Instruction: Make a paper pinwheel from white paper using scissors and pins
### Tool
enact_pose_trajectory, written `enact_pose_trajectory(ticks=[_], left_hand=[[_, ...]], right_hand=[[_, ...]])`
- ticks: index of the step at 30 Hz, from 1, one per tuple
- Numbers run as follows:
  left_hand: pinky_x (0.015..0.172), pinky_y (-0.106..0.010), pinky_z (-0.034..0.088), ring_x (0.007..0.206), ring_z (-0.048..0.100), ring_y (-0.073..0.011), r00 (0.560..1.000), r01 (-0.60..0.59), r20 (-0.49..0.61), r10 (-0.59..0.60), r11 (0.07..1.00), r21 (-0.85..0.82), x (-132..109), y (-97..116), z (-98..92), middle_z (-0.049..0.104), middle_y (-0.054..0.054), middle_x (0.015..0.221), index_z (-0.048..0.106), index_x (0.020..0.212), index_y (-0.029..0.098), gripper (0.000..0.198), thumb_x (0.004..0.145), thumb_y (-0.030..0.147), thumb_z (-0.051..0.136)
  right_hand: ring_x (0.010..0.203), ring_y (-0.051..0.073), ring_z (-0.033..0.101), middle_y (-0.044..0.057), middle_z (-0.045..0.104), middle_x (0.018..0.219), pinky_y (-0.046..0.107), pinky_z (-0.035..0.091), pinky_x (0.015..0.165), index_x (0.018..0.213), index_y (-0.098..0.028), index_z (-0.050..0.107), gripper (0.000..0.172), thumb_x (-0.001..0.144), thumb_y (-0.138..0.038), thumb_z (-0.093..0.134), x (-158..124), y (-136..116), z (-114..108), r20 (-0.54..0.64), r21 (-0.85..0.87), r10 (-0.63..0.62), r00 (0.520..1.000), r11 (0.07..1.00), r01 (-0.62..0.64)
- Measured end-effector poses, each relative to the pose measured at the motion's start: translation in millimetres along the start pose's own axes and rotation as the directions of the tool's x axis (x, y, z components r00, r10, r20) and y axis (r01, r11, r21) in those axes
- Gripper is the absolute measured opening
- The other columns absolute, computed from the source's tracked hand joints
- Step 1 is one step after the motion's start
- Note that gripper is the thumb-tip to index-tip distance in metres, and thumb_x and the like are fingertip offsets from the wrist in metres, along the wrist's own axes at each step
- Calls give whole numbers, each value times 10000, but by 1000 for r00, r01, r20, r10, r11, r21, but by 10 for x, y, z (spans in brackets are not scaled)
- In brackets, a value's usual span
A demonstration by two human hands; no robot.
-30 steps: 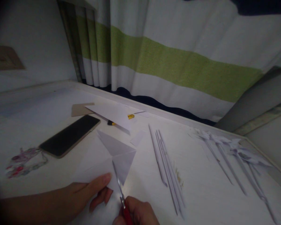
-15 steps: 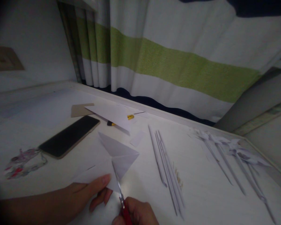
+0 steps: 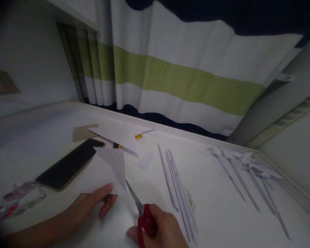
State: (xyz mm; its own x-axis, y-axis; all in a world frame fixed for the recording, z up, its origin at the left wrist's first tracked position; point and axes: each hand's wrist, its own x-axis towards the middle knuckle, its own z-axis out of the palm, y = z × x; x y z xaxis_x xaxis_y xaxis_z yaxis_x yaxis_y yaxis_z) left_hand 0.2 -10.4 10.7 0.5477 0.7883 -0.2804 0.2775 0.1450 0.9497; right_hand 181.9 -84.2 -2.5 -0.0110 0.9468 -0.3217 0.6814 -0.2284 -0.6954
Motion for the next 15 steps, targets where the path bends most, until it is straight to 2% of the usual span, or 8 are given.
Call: enact_pose_trajectory(ticks=[2,4,7,10,15], left_hand=[[706,-219,347,650,495,-134,999,13,-48,-13,1000,7,53,-7,-9,467,26,512,402,434,178,444,768,464,335],[646,-226,363,563,478,-124,997,46,-60,-45,999,23,108,-25,-14,443,30,456,391,394,178,476,758,480,336],[513,-228,351,425,413,-103,990,142,-23,-142,990,18,182,-55,-28,398,48,368,429,413,170,464,729,502,362],[420,-215,311,341,352,-80,984,176,29,-176,984,-5,244,-84,-44,376,55,318,420,409,165,462,703,518,372],[306,-189,227,253,303,-60,964,256,99,-248,964,-74,269,-142,-45,333,65,287,386,386,171,432,660,505,393]], right_hand=[[607,169,530,40,570,668,250,373,547,746,-159,519,189,705,-343,514,39,29,-42,-72,-173,-23,997,985,11],[687,210,580,90,614,776,285,416,598,846,-144,536,189,746,-284,456,74,76,-45,-129,-301,-53,990,954,12],[806,241,594,145,619,900,326,449,693,981,-100,522,263,758,-204,430,109,136,-18,-187,-442,-126,974,896,31],[869,254,582,179,607,962,349,453,740,1011,-71,529,278,786,-167,397,122,145,-15,-173,-538,-147,974,843,31],[831,269,603,184,624,945,355,476,682,965,-69,573,250,800,-101,388,164,129,-36,-145,-622,-101,984,783,-12]])
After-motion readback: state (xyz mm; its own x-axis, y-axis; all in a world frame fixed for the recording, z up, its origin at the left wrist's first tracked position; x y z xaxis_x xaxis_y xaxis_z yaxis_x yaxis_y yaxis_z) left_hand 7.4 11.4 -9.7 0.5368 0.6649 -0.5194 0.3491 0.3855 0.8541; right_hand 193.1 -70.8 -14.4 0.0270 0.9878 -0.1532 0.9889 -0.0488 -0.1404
